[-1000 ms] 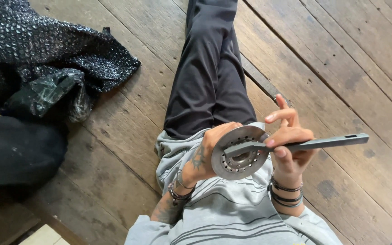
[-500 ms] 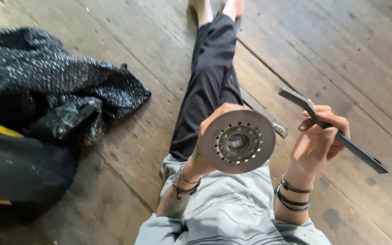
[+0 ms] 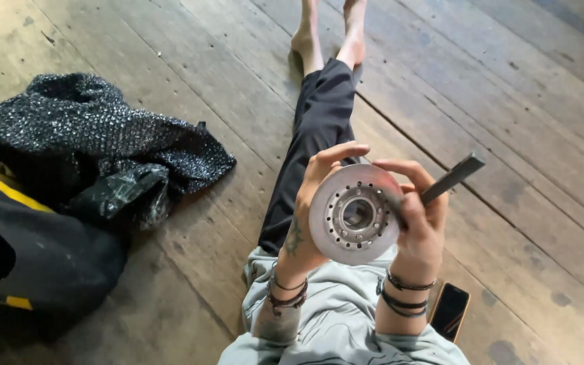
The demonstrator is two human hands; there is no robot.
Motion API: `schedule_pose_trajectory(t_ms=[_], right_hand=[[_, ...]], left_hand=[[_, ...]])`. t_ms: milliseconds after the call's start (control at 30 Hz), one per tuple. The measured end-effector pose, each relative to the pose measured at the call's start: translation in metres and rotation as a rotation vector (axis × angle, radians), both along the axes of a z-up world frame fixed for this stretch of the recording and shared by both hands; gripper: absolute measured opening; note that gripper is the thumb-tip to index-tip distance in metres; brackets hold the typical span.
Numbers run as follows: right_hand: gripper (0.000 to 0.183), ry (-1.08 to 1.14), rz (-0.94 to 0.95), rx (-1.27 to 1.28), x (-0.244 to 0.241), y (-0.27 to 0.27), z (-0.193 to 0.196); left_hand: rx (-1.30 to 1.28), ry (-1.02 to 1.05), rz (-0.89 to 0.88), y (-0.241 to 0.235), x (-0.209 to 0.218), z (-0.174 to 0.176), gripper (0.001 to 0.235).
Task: Cleaning a motorcycle clutch hub by scrubbing it with a wire brush while rotating the part by hand.
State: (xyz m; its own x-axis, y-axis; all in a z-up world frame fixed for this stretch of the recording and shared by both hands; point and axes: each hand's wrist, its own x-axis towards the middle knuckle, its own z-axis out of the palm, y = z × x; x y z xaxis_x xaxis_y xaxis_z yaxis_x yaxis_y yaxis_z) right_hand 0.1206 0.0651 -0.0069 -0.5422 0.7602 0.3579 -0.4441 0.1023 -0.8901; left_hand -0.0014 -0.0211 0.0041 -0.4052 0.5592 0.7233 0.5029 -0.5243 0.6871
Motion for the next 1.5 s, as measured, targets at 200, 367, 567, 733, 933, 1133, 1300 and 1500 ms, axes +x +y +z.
schedule_pose_trajectory(t_ms=[200,367,567,733,933,1133,1300,1500], right_hand=[[0.05,-0.137,-0.128,-0.037,-0.002,-0.009,0.008],[0.047,-0.082,-0.207,-0.029,0.005,0.001,0.008],[0.037,0.03,-0.225,0.066,0.003,0.02,-0.003],[0.037,0.048,-0.213,0.036,-0.001,0.021,-0.005],[0.038,0.052,-0.234,0.029,0.004,0.023,-0.011],[0.037,0.028,-0.25,0.05,0.013,0.026,-0.014],[0.042,-0.025,-0.256,0.001,0.018,0.006,-0.015],[0.045,0.051,-0.321,0.003,0.011,-0.01,-0.011]], left_hand=[[-0.204,0.061,-0.072,-0.012,-0.006,0.01,0.029],[-0.351,0.35,0.02,-0.038,-0.027,0.028,0.067],[0.718,-0.613,-1.563,-0.071,-0.034,0.077,0.06],[0.522,-0.416,-1.457,-0.061,-0.025,0.065,0.04],[0.238,-0.121,-1.261,-0.059,-0.024,0.062,0.016],[-0.065,0.126,-1.005,-0.064,-0.015,0.057,0.008],[-0.108,0.065,-0.467,-0.041,-0.007,0.046,0.012],[-0.199,-0.126,-0.013,-0.026,-0.009,0.001,0.089]])
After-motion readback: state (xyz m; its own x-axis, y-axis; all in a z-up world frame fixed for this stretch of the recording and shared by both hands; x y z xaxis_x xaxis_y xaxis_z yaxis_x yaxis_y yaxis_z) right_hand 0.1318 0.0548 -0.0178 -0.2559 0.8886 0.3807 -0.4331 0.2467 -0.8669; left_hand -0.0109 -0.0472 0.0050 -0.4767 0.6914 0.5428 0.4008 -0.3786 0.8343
